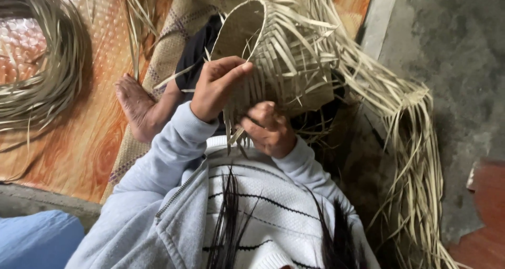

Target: Weaving the rim of a straw basket by tucking in loose ends of straw strands.

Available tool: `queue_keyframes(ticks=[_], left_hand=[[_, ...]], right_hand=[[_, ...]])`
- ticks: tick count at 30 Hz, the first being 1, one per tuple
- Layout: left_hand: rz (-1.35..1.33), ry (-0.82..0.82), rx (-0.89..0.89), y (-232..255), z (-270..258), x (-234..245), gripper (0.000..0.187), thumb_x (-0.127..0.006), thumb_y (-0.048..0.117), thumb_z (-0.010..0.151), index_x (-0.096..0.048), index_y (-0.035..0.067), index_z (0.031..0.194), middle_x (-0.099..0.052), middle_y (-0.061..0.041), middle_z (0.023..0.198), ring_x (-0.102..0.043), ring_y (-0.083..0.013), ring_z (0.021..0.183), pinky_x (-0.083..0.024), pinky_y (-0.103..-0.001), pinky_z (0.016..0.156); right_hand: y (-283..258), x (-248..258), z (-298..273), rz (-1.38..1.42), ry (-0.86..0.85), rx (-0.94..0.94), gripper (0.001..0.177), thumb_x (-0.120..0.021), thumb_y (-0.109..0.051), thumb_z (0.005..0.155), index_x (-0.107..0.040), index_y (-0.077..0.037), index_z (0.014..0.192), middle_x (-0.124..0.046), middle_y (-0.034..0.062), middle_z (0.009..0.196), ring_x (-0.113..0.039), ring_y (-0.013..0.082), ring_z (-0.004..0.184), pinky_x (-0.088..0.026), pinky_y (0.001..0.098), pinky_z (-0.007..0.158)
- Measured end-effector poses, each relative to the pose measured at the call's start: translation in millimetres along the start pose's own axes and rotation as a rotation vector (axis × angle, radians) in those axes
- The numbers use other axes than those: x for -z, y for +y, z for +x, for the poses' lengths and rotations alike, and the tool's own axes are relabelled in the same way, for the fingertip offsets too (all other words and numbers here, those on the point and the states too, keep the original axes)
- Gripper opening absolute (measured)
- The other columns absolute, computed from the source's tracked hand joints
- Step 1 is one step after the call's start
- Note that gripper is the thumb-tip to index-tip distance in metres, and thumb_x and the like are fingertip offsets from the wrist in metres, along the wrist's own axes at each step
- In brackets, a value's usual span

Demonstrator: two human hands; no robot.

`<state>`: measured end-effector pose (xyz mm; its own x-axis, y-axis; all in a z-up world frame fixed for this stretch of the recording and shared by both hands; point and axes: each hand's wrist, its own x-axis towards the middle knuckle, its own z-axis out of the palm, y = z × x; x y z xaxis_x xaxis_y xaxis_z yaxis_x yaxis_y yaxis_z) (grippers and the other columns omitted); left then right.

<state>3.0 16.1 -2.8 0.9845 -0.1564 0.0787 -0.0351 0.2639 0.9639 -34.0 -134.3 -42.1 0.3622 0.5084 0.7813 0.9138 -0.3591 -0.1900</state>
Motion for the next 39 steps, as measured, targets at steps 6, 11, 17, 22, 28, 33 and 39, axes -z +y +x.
queue_keyframes(ticks=[6,11,17,22,28,33,39], left_hand=[[-0.053,0.035,0.010,-18,8,3,0.017,-0.062,0.018,0.080,-0.062,0.007,0.067,-0.044,0.004,0.047,-0.037,-0.0020,0.049,-0.029,-0.016,0.045],[0.028,-0.059,0.006,-11,7,12,0.018,-0.065,0.016,0.080,-0.061,0.006,0.066,-0.045,0.002,0.046,-0.037,-0.0024,0.049,-0.028,-0.015,0.045],[-0.135,-0.146,0.041,-6,-1,14,0.009,-0.068,0.005,0.073,-0.062,0.000,0.078,-0.050,0.002,0.055,-0.045,-0.0020,0.053,-0.034,-0.014,0.048],[-0.255,-0.114,0.047,-14,-3,21,0.012,-0.066,0.006,0.077,-0.063,-0.003,0.083,-0.052,-0.001,0.055,-0.046,-0.0012,0.052,-0.035,-0.013,0.048],[-0.266,-0.101,0.019,-12,-3,18,0.009,-0.063,0.005,0.079,-0.063,-0.004,0.082,-0.046,0.002,0.054,-0.040,0.0000,0.054,-0.029,-0.012,0.049],[-0.210,-0.102,0.005,-9,-5,12,0.011,-0.062,0.008,0.079,-0.062,-0.003,0.077,-0.049,0.000,0.053,-0.042,-0.0018,0.052,-0.030,-0.013,0.049],[-0.040,-0.081,-0.131,-14,-5,2,0.013,-0.063,0.013,0.082,-0.062,0.001,0.076,-0.054,-0.004,0.055,-0.047,-0.0072,0.055,-0.037,-0.019,0.052]], right_hand=[[9,-24,-35,0.006,-0.022,-0.058,0.021,-0.044,-0.014,0.086,-0.061,-0.007,0.076,-0.046,0.0075,0.068,-0.051,0.0298,0.062,-0.046,0.0363,0.074],[7,-20,-18,0.096,-0.046,-0.076,0.020,-0.045,-0.014,0.086,-0.062,-0.006,0.079,-0.048,0.0077,0.071,-0.052,0.0285,0.063,-0.046,0.0361,0.071],[-5,0,8,0.239,-0.071,-0.217,0.020,-0.063,-0.020,0.078,-0.064,-0.005,0.090,-0.055,0.0120,0.091,-0.056,0.0285,0.079,-0.046,0.0376,0.075],[12,23,12,0.407,-0.051,-0.420,0.039,-0.073,-0.024,0.068,-0.064,-0.003,0.100,-0.057,0.0132,0.096,-0.057,0.0260,0.086,-0.047,0.0363,0.079],[15,21,25,0.072,-0.057,-0.413,0.033,-0.069,-0.003,0.074,-0.061,-0.008,0.105,-0.047,0.0079,0.094,-0.051,0.0247,0.085,-0.045,0.0370,0.079],[11,14,32,-0.083,0.112,-0.112,0.013,-0.067,-0.007,0.076,-0.070,-0.007,0.089,-0.058,0.0080,0.091,-0.050,0.0201,0.076,-0.045,0.0291,0.069],[10,11,21,-0.078,0.093,-0.069,0.009,-0.060,-0.011,0.082,-0.067,-0.006,0.084,-0.064,0.0068,0.078,-0.056,0.0207,0.067,-0.043,0.0292,0.065]])
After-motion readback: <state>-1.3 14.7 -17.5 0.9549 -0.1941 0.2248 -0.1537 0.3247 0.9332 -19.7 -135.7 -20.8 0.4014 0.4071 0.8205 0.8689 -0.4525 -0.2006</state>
